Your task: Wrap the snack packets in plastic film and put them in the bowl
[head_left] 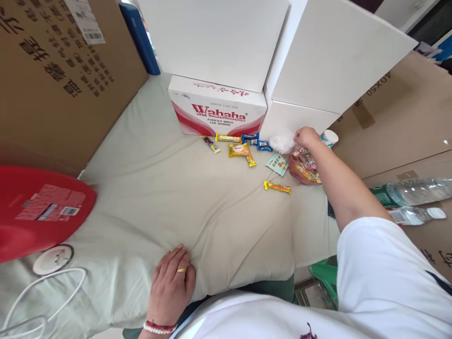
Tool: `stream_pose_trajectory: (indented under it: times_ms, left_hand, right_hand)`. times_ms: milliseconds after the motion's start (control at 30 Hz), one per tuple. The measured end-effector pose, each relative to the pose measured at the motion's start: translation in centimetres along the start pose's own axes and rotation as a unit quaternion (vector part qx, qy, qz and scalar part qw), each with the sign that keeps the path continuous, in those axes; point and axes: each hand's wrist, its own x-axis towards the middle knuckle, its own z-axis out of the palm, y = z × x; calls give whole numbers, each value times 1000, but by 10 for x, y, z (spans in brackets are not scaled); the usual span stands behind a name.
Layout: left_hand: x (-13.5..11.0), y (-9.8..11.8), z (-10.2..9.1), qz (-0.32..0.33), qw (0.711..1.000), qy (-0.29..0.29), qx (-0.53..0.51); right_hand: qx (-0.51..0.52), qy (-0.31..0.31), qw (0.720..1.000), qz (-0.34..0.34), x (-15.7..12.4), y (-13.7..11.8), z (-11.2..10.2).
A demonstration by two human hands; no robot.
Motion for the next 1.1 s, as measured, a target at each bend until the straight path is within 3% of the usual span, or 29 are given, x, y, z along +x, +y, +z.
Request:
stream_pose_trajectory:
  times_ms: [100,233,333,400,500,567,600,633,700,733,767,800,867,933,1000,1033,1067,1100]
  left_hand:
    - [0,1,1,1,1000,1,2]
    - [0,0,3,-3,1000,4,-16]
    - [-1,-4,3,-8,998,11,-57]
    - [0,-5,-1,-25,993,30,-110]
    - [5,4,-15,-127,963,48,-234]
    - [15,17,-26,-242,896,11,-374]
    - [23,25,-31,-301,833,-23,-463]
    - [32,33,-35,-356,752,-63,-551]
    - [52,47,-37,-428,591,-131,-671]
    - [62,54,-35,-453,532,-157,-698]
    - [70,59,-32,-473,494,-179,-707]
    - [76,63,-28,-487,476,-197,-705]
    - [83,68,-17,-499,486,-221,-683]
    - [82,68,-7,-496,528,-218,-654]
    - [75,64,1,-498,573,-195,-621]
    - [70,61,3,-502,591,-181,-605]
    - [65,59,4,-504,606,-171,-590]
    - [61,56,3,-505,620,-165,-578]
  right_hand:
    - [-49,-17,998,19,-14,5,-24]
    - [-3,2,999,-42,-42,12,-50]
    - [40,0,999,-37,-63,9,-53]
    - [62,38,997,-30,-79,4,-50]
    - [245,53,967,-46,-116,-9,-38]
    - [435,-13,899,-56,-158,-22,-23]
    - [498,-65,862,-68,-185,-30,-14]
    - [521,-119,840,-93,-214,-38,-4]
    - [493,-221,822,-178,-275,-55,15]
    - [471,-262,813,-222,-303,-63,24]
    - [456,-295,798,-259,-329,-69,32]
    - [445,-330,780,-292,-349,-73,39]
    - [450,-383,750,-298,-372,-69,52]
    - [510,-371,756,-177,-369,-48,63]
    - [609,-231,755,77,-344,-14,71]
    - [642,-126,727,209,-326,5,73]
    - [658,-22,681,320,-306,24,74]
    - [658,41,652,374,-285,40,75]
